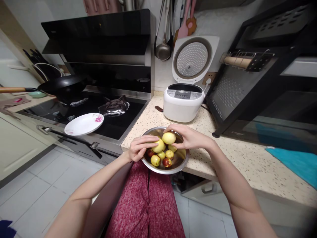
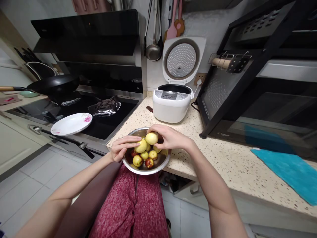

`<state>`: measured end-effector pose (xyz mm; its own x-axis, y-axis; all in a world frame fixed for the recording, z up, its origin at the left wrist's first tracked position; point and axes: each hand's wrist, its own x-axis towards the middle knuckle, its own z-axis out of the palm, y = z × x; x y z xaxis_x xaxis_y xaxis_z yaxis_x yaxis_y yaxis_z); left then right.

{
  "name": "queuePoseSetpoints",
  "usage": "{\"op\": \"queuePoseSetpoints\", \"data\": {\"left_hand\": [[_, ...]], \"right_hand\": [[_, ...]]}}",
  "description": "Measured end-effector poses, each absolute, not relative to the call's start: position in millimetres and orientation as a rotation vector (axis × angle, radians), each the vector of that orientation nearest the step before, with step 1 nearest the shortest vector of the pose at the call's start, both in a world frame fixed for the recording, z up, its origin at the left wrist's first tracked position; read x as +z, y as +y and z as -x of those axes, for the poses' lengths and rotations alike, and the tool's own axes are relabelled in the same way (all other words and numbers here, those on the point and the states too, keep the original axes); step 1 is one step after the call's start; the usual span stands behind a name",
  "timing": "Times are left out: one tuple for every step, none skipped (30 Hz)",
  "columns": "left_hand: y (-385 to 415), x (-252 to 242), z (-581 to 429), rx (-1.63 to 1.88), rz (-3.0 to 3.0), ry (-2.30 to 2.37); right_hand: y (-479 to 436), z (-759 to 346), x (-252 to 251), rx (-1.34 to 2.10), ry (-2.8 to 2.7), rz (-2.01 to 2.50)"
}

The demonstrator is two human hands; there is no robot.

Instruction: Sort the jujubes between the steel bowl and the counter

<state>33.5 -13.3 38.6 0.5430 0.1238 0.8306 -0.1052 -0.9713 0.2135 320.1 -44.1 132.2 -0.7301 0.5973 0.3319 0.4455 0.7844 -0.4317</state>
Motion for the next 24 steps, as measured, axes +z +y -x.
{"op": "queuePoseSetpoints", "data": {"left_hand": [[-14,39,-34,1.401,-2.543,0.017],[-14,39,-34,1.406,-2.546,0.015],[-14,39,-34,1.412,-2.552,0.013],[-15,38,-34,1.421,-2.560,0.011],[-15,37,-34,1.430,-2.572,0.014],[-15,36,-33,1.440,-2.588,0.026],[-15,34,-33,1.454,-2.607,0.053],[-15,32,-32,1.475,-2.630,0.090],[-15,30,-31,1.498,-2.656,0.136],[-15,28,-30,1.521,-2.686,0.185],[-15,27,-29,1.542,-2.714,0.233],[-16,26,-28,1.559,-2.743,0.276],[-17,26,-28,1.572,-2.770,0.314],[-18,26,-27,1.581,-2.798,0.346],[-19,26,-27,1.588,-2.827,0.378],[-21,27,-28,1.598,-2.857,0.406],[-23,27,-28,1.605,-2.887,0.436],[-25,27,-29,1.609,-2.916,0.468],[-27,26,-30,1.607,-2.940,0.503],[-28,26,-31,1.598,-2.961,0.544],[-30,25,-32,1.586,-2.977,0.586],[-31,25,-32,1.573,-2.989,0.626],[-32,24,-33,1.562,-2.997,0.665],[-33,24,-33,1.555,-3.001,0.699]], "right_hand": [[-44,-321,133,0.465,-2.525,0.770],[-44,-323,134,0.482,-2.536,0.762],[-44,-325,135,0.498,-2.546,0.759],[-43,-326,135,0.513,-2.555,0.759],[-43,-327,136,0.526,-2.562,0.758],[-42,-329,136,0.538,-2.566,0.756],[-42,-330,136,0.549,-2.567,0.753],[-42,-330,136,0.557,-2.566,0.749],[-41,-330,136,0.563,-2.564,0.747],[-41,-330,135,0.564,-2.559,0.746],[-41,-329,134,0.558,-2.551,0.743],[-40,-328,134,0.543,-2.541,0.738],[-40,-326,133,0.523,-2.532,0.731],[-40,-325,132,0.501,-2.526,0.724],[-40,-323,131,0.476,-2.521,0.719],[-40,-322,130,0.449,-2.518,0.719],[-39,-320,128,0.425,-2.517,0.722],[-38,-319,126,0.400,-2.516,0.727],[-37,-319,124,0.373,-2.514,0.734],[-36,-318,122,0.346,-2.512,0.741],[-35,-318,119,0.319,-2.515,0.751],[-34,-318,117,0.292,-2.520,0.763],[-33,-318,115,0.265,-2.528,0.775],[-32,-319,113,0.241,-2.535,0.787]]}}
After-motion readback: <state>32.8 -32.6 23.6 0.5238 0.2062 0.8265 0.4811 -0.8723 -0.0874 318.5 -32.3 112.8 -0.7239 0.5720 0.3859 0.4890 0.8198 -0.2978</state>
